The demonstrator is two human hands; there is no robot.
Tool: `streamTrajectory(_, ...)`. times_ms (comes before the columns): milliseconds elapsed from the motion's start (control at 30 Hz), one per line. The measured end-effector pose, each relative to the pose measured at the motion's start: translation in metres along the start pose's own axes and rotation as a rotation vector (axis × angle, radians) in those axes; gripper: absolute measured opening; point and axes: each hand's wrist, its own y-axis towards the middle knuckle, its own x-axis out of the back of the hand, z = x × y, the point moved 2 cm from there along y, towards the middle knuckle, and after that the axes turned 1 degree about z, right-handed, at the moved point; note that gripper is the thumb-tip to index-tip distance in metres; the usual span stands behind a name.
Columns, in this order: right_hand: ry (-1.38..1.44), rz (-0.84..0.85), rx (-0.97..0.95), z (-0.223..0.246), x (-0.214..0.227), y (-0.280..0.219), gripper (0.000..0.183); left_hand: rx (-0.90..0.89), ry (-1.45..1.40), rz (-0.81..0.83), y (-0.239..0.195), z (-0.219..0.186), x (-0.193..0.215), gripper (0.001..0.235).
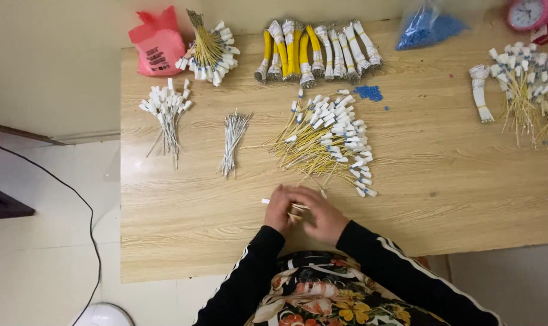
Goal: The person sits at a wooden table and assembles cotton swabs by hand. They pick up individual wooden sticks and white cotton tips, then insert the cotton into the ends of the sticks. The person gathers the finished swabs into a bundle and places them on the table.
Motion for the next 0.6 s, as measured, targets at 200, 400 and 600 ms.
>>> streamTrajectory(200,-0.295,-0.106,0.188,0.001,-0.010,0.012,0.045,0.074,0.159,0.090,0.001,0.017,-0.003,0.018)
streamTrajectory(400,-0.072,-0.151,-0.034,0.011,0.004,0.064,0.050,1.002,-0.796,-0.508,0.080,-0.086,0.061,0.034)
streamTrajectory(600,-0.880,-0.057,0.026,-0.110,0.021,0.148,0.017,0.975,-1.632,-0.729,0.063,-0.023,0.075,0.029)
